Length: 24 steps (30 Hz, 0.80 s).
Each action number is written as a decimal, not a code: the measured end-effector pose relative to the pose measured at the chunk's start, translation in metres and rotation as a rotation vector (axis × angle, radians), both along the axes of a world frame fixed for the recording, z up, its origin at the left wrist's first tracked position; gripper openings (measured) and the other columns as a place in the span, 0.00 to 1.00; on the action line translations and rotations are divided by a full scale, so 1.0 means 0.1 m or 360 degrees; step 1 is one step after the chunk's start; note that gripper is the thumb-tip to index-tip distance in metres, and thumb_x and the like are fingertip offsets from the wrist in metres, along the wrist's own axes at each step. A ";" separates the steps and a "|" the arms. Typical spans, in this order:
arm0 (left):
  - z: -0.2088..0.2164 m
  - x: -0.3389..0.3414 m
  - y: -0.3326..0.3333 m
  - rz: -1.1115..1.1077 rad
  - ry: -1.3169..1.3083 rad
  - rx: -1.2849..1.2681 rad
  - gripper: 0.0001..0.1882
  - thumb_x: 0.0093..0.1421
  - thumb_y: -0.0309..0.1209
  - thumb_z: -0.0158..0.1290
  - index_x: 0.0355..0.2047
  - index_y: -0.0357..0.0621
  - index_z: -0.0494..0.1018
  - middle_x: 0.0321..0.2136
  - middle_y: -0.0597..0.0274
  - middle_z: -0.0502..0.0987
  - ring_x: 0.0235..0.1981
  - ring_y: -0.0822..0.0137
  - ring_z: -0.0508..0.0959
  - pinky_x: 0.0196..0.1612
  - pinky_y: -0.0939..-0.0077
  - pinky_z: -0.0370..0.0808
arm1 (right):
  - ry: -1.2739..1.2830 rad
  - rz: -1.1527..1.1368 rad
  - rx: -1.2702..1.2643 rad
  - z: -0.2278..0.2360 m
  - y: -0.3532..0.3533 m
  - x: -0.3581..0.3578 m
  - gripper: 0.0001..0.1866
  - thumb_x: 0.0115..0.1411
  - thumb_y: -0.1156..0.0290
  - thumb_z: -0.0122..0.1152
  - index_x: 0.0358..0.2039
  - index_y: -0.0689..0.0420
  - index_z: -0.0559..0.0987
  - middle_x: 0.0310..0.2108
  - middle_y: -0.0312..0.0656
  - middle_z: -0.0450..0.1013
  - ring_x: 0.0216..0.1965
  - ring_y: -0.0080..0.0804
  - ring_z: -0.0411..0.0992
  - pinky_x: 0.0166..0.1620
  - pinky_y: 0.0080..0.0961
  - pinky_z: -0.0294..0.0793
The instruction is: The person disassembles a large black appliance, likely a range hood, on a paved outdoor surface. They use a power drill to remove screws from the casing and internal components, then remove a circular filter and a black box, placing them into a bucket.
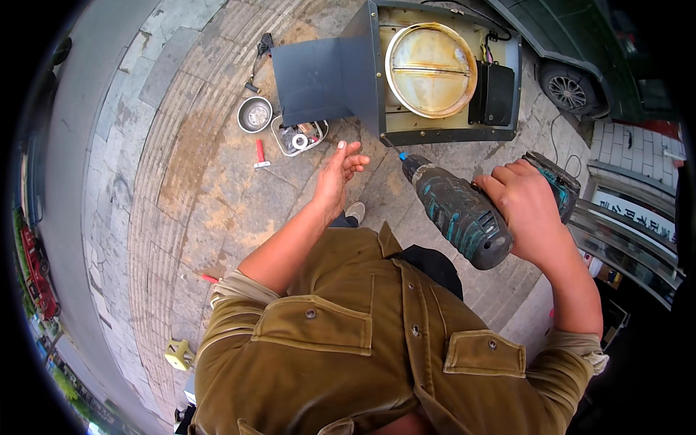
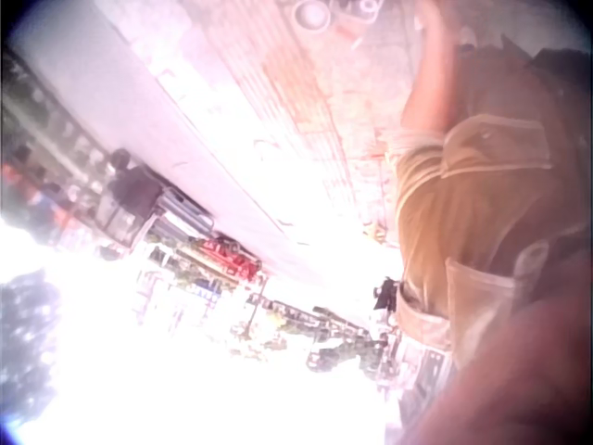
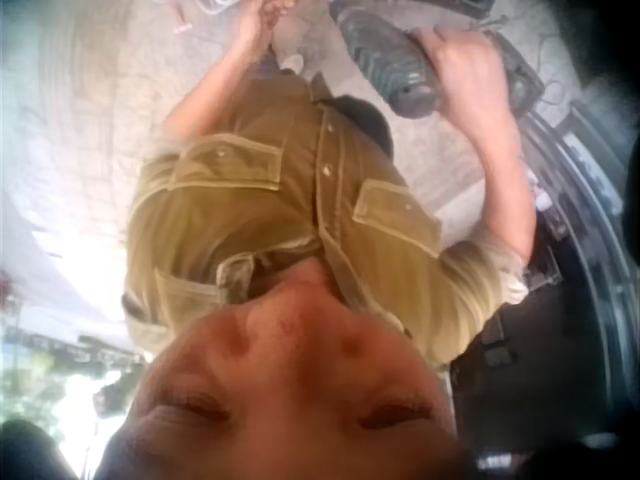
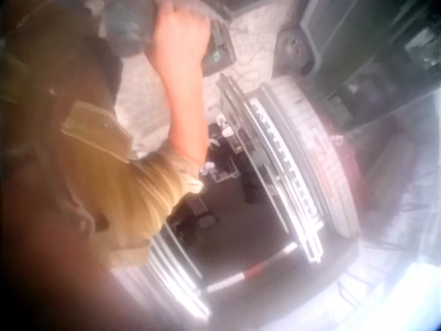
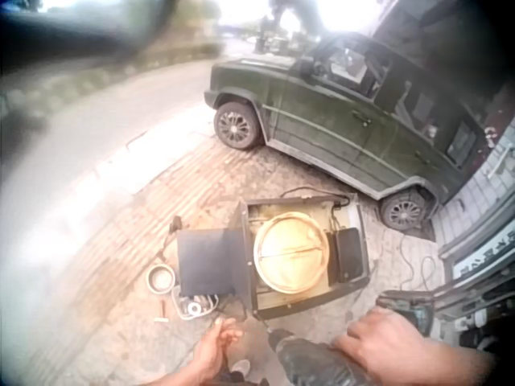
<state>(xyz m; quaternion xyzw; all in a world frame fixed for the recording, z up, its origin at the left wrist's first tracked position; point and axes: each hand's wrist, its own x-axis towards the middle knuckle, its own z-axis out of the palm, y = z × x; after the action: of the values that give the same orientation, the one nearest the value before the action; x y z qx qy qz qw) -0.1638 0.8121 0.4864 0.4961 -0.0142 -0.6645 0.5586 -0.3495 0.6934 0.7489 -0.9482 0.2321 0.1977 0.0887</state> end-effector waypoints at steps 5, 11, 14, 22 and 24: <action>-0.11 0.27 0.12 0.0253 -0.0107 0.0025 0.26 0.64 0.50 0.41 0.50 0.42 0.68 0.29 0.68 0.76 0.31 0.77 0.68 0.41 0.80 0.62 | -0.0141 -0.0061 -0.0018 -0.07 -0.01 0.03 0.16 0.35 0.75 0.62 0.30 0.57 0.74 0.24 0.44 0.70 0.31 0.43 0.70 0.38 0.34 0.67; -0.04 0.32 0.15 0.0208 -0.0455 -0.0207 0.19 0.65 0.38 0.45 0.49 0.38 0.69 0.29 0.66 0.75 0.33 0.76 0.67 0.44 0.80 0.64 | 0.0599 0.0187 -0.0047 -1.34 0.19 -0.30 0.10 0.39 0.73 0.61 0.26 0.56 0.76 0.24 0.43 0.73 0.31 0.39 0.73 0.42 0.34 0.68; -0.13 0.55 0.33 0.0057 -0.0754 -0.0216 0.15 0.64 0.35 0.46 0.44 0.38 0.73 0.28 0.66 0.75 0.33 0.76 0.69 0.44 0.80 0.66 | 0.0312 -0.0136 0.0226 -1.18 0.25 -0.47 0.13 0.38 0.72 0.62 0.30 0.57 0.77 0.25 0.44 0.73 0.31 0.42 0.72 0.39 0.34 0.68; 0.08 0.06 0.08 -0.0672 -0.0048 -0.0200 0.15 0.63 0.38 0.48 0.42 0.41 0.73 0.32 0.64 0.77 0.34 0.77 0.72 0.43 0.81 0.66 | -0.0491 -0.0647 0.0259 -0.28 0.24 -0.72 0.20 0.37 0.69 0.59 0.35 0.60 0.78 0.22 0.43 0.71 0.28 0.43 0.69 0.34 0.33 0.68; 0.30 -0.11 -0.09 -0.0607 0.0247 -0.0150 0.15 0.63 0.38 0.48 0.43 0.42 0.72 0.34 0.65 0.77 0.34 0.77 0.72 0.43 0.82 0.66 | -0.0577 -0.0638 0.0262 -0.28 0.29 -0.80 0.19 0.39 0.69 0.58 0.34 0.60 0.78 0.21 0.43 0.69 0.27 0.43 0.68 0.34 0.33 0.67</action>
<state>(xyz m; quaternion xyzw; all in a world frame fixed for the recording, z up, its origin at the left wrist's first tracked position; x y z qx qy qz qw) -0.1751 0.8032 0.5168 0.4051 -0.0957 -0.7931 0.4447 -0.4295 0.7229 0.7212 -0.8929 0.3787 0.0214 0.2427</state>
